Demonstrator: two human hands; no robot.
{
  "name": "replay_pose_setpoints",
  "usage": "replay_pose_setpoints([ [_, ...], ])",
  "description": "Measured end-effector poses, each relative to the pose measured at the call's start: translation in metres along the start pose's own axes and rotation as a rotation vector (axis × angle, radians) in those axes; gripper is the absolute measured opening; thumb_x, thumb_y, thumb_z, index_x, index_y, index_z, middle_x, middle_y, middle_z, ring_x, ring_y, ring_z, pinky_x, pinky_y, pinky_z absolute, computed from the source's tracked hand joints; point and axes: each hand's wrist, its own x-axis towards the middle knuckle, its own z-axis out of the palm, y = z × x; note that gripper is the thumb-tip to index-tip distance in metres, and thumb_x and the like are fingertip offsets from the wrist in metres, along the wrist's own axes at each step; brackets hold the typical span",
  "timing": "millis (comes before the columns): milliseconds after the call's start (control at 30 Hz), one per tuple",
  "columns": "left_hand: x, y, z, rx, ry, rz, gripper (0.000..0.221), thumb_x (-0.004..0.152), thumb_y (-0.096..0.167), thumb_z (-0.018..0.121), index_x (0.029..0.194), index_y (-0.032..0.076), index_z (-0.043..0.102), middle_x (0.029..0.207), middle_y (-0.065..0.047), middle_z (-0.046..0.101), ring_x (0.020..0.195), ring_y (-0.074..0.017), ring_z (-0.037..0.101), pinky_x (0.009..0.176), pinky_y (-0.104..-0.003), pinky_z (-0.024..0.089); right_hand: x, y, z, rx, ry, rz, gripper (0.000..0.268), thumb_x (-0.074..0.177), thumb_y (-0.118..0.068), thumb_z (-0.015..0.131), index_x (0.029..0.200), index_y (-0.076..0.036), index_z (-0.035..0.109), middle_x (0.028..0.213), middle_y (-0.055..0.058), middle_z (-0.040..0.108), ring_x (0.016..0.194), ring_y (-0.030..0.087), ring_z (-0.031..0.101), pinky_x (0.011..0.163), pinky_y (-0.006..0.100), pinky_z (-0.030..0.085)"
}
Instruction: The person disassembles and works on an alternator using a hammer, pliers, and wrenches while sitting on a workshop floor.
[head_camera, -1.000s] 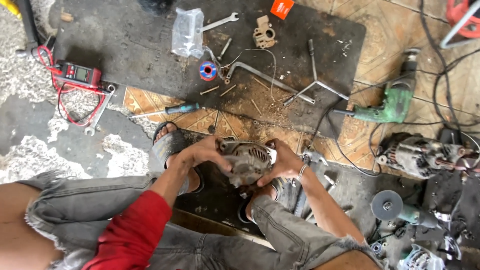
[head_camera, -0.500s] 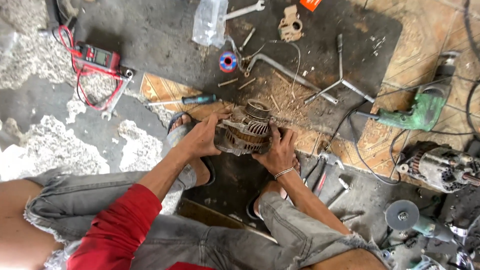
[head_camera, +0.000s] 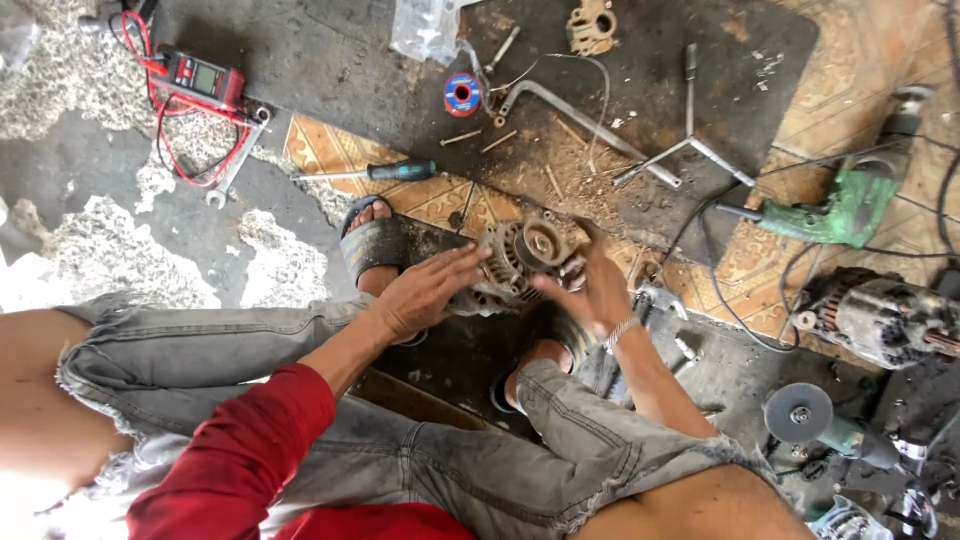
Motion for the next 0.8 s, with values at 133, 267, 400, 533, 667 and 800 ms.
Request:
replay_pose_setpoints([
  [133,-0.004,-0.006,0.007,0.179,0.003,0.119,0.067,0.086,0.02,0.077,0.146,0.019,0.047,0.171,-0.009,0.038,0.149,-0.0348,0.047,0.114,-0.05,0.049,0.01,-0.009,-0.007,-0.073,-0.167,-0.001,0.082,0.088,-0.067,0.065,0.131,0.002,0.051,0.104,0.029,0.073,0.099,0.05,0.072,0.085,0.06,0.057],
  [267,-0.004,0.002,-0.007,0.157,-0.018,0.055,0.036,0.103,0.023,0.054,0.139,0.027,0.049,0.17,-0.007,0.035,0.146,-0.039,0.047,0.107,-0.051,0.051,0.015,0.01,0.001,-0.322,-0.175,-0.037,0.082,0.079,-0.068,0.073,0.109,0.008,0.069,0.098,0.029,0.072,0.094,0.045,0.072,0.085,0.053,0.058],
  [400,0.006,0.051,-0.033,-0.2,-0.02,-0.16,0.089,0.071,0.076,0.081,0.132,0.019,0.048,0.175,-0.018,0.015,0.149,-0.0474,0.042,0.113,-0.051,0.051,0.009,-0.013,0.007,-0.299,-0.27,0.181,0.08,0.073,-0.073,0.08,0.09,0.005,0.072,0.079,0.021,0.07,0.084,0.038,0.074,0.078,0.043,0.062],
  [533,-0.009,0.059,-0.01,-0.635,0.026,-0.813,0.106,0.081,0.061,0.086,0.148,0.003,0.027,0.16,-0.034,0.025,0.149,-0.0536,0.034,0.121,-0.062,0.037,0.003,-0.047,0.004,-0.172,-0.201,0.335,0.085,0.074,-0.074,0.074,0.095,0.007,0.064,0.086,0.033,0.066,0.09,0.047,0.07,0.077,0.052,0.057],
  [667,0.015,0.058,-0.038,-0.877,-0.225,-1.089,0.141,0.072,0.069,0.089,0.165,0.0,0.009,0.164,-0.038,0.026,0.153,-0.0566,0.026,0.124,-0.073,0.026,-0.005,-0.073,0.001,-0.238,-0.218,0.376,0.094,0.068,-0.078,0.075,0.118,-0.001,0.057,0.109,0.038,0.066,0.113,0.053,0.065,0.094,0.058,0.055],
  [800,0.016,0.045,-0.015,-0.924,-0.238,-1.15,0.142,0.061,0.067,0.096,0.167,0.006,0.023,0.167,-0.03,0.029,0.157,-0.0476,0.024,0.126,-0.066,0.027,-0.002,-0.073,0.0,-0.211,-0.197,0.351,0.102,0.071,-0.071,0.074,0.136,0.004,0.051,0.11,0.037,0.068,0.115,0.052,0.065,0.094,0.059,0.055],
])
